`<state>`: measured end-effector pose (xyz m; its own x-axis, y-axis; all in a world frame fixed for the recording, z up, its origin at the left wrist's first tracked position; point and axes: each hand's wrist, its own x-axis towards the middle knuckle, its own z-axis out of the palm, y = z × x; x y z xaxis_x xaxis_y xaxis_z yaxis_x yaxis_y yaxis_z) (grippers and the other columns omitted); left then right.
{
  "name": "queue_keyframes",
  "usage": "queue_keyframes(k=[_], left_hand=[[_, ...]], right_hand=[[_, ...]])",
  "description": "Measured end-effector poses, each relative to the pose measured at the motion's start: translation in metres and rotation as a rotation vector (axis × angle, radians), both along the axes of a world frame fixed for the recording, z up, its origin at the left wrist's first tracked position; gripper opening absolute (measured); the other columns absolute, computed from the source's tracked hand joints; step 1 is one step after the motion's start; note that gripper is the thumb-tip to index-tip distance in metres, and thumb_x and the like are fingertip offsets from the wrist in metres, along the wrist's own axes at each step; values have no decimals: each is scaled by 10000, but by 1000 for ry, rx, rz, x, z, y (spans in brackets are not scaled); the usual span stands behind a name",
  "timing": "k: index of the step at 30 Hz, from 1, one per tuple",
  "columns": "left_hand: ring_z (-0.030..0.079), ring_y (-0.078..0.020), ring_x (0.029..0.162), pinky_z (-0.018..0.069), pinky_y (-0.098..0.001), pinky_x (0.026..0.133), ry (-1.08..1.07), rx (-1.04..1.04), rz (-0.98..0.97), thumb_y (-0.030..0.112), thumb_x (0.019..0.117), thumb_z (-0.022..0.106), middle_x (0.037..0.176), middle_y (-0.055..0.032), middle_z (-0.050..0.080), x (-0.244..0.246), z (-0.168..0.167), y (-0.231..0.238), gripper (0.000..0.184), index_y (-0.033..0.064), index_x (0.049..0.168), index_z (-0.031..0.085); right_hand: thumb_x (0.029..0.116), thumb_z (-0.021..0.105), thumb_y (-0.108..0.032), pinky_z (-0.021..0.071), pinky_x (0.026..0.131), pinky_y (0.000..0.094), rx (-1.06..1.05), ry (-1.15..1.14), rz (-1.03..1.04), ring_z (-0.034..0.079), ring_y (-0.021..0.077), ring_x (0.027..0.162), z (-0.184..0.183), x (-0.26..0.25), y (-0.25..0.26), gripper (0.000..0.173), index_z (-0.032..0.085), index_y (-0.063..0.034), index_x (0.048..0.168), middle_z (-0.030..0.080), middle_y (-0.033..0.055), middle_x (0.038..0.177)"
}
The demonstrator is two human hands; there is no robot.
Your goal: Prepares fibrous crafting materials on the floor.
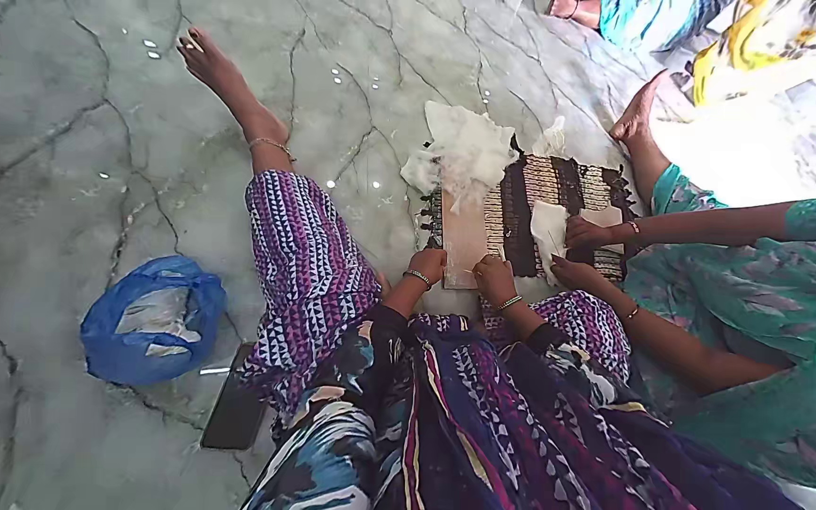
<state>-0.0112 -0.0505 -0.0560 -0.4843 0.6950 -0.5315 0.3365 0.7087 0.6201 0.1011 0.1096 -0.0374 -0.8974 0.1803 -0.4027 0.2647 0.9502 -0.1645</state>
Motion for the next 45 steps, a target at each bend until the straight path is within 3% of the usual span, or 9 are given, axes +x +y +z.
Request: queue_keyframes(k=[5,9,17,21,26,30,35,40,45], left_hand=[[612,-422,1261,451,-636,1065,-1,-15,67,65,1020,568,1273,-242,677,-3,2,-3,262,-15,1246,675],[624,-440,1235,457,-654,1040,-33,-1,237,86,1037,551,1245,-263,679,-19,-2,-7,251,-23,1235,659],[715,-276,1000,558,-418,929,-404,221,583,12,1078,424,1194,-221,695,-22,-17,-1,392,0,1460,511],[704,-211,941,555,-350,849,-531,288,751,14,1100,377,1197,-213,686,-27,-6,3,326,-42,1392,510],[692,-258,964,556,-390,872,-586,348,898,72,1124,327,1250,-255,641,-27,1,8,371,-69,1451,431],[582,-182,733,514,-336,706,-503,336,965,16,1087,400,1033,-185,625,-27,2,7,326,-62,1392,481],[488,-148,683,436,-306,641,-446,318,1001,21,1070,454,961,-137,591,-33,0,7,271,-62,1313,541],[472,-124,653,413,-285,610,-490,305,952,154,1101,496,939,-115,617,-33,3,10,274,-43,1271,585],[480,-112,672,408,-287,618,-525,342,941,152,1093,513,987,-115,653,-25,1,10,276,-29,1281,601]], right_hand=[[1004,553,-117,399,1042,634,29,-129,-54,581,420,1256,10,-2,13,272,720,1,1183,647,247,1289],[1026,592,-180,428,1051,600,-165,-165,-425,611,393,1223,17,-7,65,278,710,16,1185,670,248,1255],[994,654,-255,449,1024,601,-155,-93,-710,633,392,1185,4,-22,83,311,725,3,1153,688,246,1214],[1014,612,-205,448,1052,578,-189,47,-523,619,397,1212,8,-46,65,299,717,25,1174,669,254,1249],[989,669,-310,443,1081,594,-160,61,-249,570,425,1302,1,-99,33,536,564,-27,1432,562,257,1432],[972,676,-319,456,1056,564,-82,52,-130,574,411,1279,-10,-135,14,603,509,-58,1490,559,245,1417],[1024,485,-69,469,1046,529,-53,17,-114,605,397,1239,-13,-150,5,309,650,38,1262,622,256,1305],[1031,511,-83,462,1064,474,-317,113,-267,637,355,1186,-11,-119,14,282,690,65,1190,678,253,1199],[1022,595,-65,510,797,300,-785,110,-517,617,142,824,-4,-76,11,204,667,97,1122,685,158,977]])
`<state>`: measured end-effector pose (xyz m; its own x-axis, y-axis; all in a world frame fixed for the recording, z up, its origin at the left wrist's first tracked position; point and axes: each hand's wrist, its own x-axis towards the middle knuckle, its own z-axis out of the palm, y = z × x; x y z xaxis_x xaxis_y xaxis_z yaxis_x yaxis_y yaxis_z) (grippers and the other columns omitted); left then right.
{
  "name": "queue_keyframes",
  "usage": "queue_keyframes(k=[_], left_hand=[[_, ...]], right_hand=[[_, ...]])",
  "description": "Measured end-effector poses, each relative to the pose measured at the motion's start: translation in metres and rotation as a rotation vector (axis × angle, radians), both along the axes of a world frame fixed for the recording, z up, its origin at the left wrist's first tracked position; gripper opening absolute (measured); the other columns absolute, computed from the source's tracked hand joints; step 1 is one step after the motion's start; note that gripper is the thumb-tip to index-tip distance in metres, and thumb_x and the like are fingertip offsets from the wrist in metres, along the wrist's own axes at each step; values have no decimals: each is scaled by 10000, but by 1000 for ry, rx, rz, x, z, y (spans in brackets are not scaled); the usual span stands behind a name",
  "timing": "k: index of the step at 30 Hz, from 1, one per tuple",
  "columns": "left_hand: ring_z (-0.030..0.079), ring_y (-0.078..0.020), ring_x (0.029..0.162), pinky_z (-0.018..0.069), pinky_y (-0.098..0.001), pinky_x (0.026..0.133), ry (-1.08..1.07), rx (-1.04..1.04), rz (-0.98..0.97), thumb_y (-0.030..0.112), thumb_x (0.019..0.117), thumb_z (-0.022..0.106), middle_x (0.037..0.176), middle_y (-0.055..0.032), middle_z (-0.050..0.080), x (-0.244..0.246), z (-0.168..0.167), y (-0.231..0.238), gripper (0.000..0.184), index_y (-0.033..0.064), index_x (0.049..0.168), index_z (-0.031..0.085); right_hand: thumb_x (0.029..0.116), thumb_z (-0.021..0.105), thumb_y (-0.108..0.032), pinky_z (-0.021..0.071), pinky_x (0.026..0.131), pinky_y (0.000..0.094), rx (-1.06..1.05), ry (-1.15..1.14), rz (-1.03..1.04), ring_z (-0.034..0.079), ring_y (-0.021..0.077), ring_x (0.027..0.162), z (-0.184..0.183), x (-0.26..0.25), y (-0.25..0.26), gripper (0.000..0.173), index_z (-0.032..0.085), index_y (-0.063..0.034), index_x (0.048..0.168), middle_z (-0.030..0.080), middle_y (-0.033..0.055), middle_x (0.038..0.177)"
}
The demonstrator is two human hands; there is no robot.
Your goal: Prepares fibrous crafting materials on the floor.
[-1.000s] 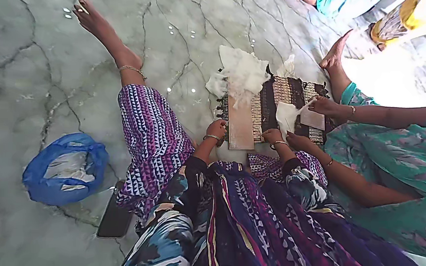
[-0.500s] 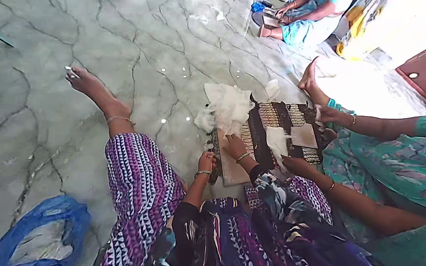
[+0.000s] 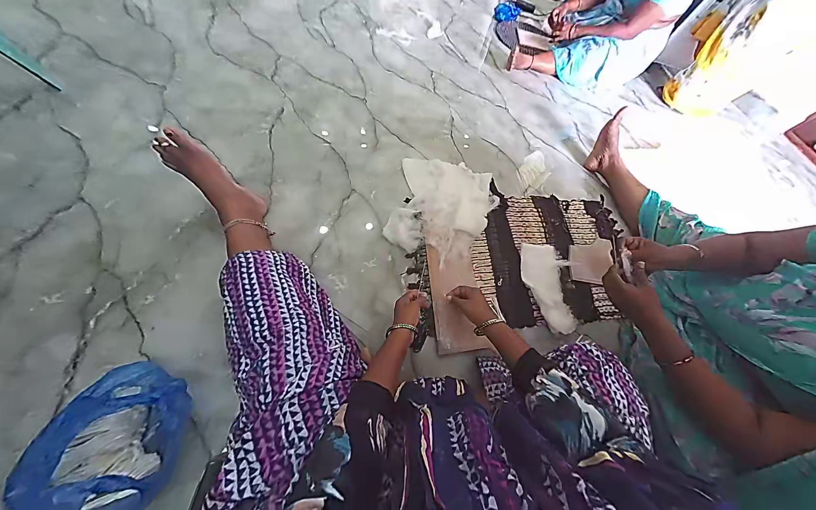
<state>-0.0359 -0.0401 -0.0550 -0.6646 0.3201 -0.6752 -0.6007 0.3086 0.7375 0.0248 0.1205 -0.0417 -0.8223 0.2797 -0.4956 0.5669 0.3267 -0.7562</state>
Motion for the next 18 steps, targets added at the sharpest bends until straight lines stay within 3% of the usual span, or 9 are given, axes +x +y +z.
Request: queue_keyframes(k=[3,5,8,11,13,15,16,18], left_hand=[[471,-84,647,401,-270,597,-17,46,-32,218,1106,492,1018,-109,682,4,-2,-2,325,-28,1277,618],[432,-60,599,378,-250,565,-60,79,-68,292,1124,442,984,-79,684,10,1,-5,389,-15,1259,639],[348,-30,494,322,-206,489,-169,164,-78,360,1131,390,805,-4,633,14,-2,-7,442,13,1193,657],[343,-18,466,302,-194,460,-206,217,-106,424,1130,357,806,-5,666,15,-5,-6,499,30,1198,656],[355,-21,506,309,-202,483,-143,179,-59,399,1125,402,875,-32,673,15,-1,-7,473,12,1221,655],[407,-49,575,345,-234,546,-96,127,72,344,1112,472,913,-65,676,11,1,-9,409,-14,1205,647],[423,-64,587,359,-246,561,-98,118,145,312,1106,498,896,-70,670,10,1,-11,373,-21,1195,642],[381,-43,508,333,-210,489,-110,115,257,269,1096,526,790,-37,628,7,0,-13,304,-9,1151,636]], right_hand=[[1022,580,-46,511,680,239,-259,8,-84,586,53,691,5,19,-5,123,632,61,1053,644,29,839],[1034,536,-33,521,697,243,-361,-7,-56,587,47,692,10,31,-9,111,616,41,1051,631,-6,823],[1023,517,-8,529,697,232,-450,14,-20,599,34,676,14,40,-11,125,622,-22,957,637,-48,773],[1016,519,14,523,658,211,-496,36,-79,603,27,645,10,41,-6,171,633,-47,904,647,-58,731],[1020,544,9,515,624,205,-435,41,-159,600,30,628,5,34,-2,144,637,-24,915,654,-38,734],[1021,578,-21,496,637,228,-250,59,-213,576,55,655,3,18,0,96,645,44,999,648,29,803],[1024,586,-38,492,673,255,-136,73,-223,572,84,698,2,9,2,134,651,75,1054,652,79,862],[1031,599,-79,508,773,344,88,117,-225,612,174,804,0,-14,4,198,665,85,1120,683,167,968]])
